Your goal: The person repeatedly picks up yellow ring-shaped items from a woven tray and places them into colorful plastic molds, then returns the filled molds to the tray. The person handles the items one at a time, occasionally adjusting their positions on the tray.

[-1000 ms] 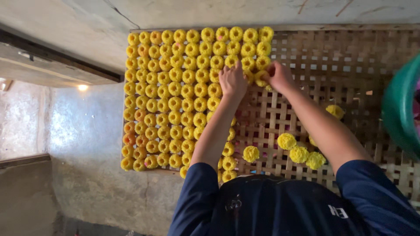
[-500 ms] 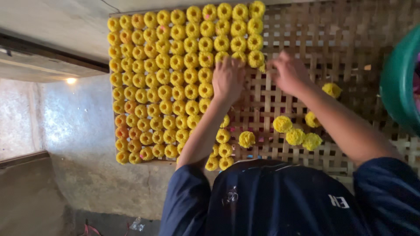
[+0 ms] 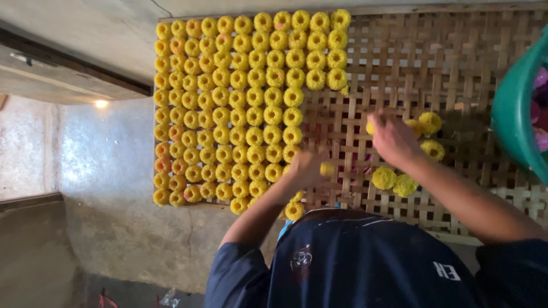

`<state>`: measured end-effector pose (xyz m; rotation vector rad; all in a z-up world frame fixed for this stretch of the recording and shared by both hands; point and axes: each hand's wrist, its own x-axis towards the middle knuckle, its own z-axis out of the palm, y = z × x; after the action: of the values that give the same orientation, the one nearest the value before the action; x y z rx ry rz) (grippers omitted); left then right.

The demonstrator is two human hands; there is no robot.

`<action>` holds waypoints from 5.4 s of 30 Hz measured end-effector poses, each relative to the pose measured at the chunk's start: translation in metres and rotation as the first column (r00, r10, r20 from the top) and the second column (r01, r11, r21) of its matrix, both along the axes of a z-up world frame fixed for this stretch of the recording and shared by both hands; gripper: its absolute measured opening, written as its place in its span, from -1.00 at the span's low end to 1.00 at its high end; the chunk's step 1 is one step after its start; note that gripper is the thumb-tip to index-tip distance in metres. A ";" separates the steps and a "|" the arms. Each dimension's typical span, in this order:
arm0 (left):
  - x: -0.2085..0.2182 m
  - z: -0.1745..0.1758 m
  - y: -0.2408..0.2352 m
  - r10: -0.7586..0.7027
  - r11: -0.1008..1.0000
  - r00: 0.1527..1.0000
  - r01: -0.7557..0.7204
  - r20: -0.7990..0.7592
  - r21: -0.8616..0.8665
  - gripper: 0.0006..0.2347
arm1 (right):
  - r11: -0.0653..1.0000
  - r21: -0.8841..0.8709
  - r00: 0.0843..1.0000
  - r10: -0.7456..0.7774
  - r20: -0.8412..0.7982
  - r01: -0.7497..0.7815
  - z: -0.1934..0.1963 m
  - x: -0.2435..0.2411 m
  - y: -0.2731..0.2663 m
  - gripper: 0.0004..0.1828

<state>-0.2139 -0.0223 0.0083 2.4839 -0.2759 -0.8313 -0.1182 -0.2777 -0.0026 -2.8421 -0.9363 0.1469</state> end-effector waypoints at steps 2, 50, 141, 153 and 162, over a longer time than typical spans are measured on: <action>0.029 0.006 0.007 0.165 0.981 0.985 -0.158 -0.053 0.115 -0.55 | 0.980 0.177 0.995 -0.078 -0.063 0.088 -0.005 0.020 0.013 -0.57; 0.113 -0.090 -0.211 0.050 0.999 0.923 -0.042 0.382 -0.029 -0.48 | 0.821 0.439 0.926 -0.367 -0.082 0.365 -0.085 0.032 -0.160 -0.63; 0.007 -0.006 0.022 0.355 0.910 0.680 -0.408 0.641 -0.071 -0.79 | 0.851 0.390 0.936 -0.314 -0.160 0.352 -0.049 -0.057 0.084 -0.74; -0.030 -0.010 -0.157 -0.065 0.996 0.951 0.083 0.304 -0.045 -0.63 | 0.743 0.072 0.740 -0.642 -0.201 0.665 -0.032 -0.061 -0.154 -0.57; -0.071 -0.024 -0.133 0.072 0.948 0.969 0.008 0.236 -0.319 -0.54 | 0.755 0.428 0.851 -0.520 -0.071 0.497 -0.045 -0.103 -0.133 -0.59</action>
<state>-0.2850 -0.1553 -0.0160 2.2735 -0.4194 -0.4228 -0.2216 -0.4108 -0.0472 -2.5593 -0.1279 -0.1813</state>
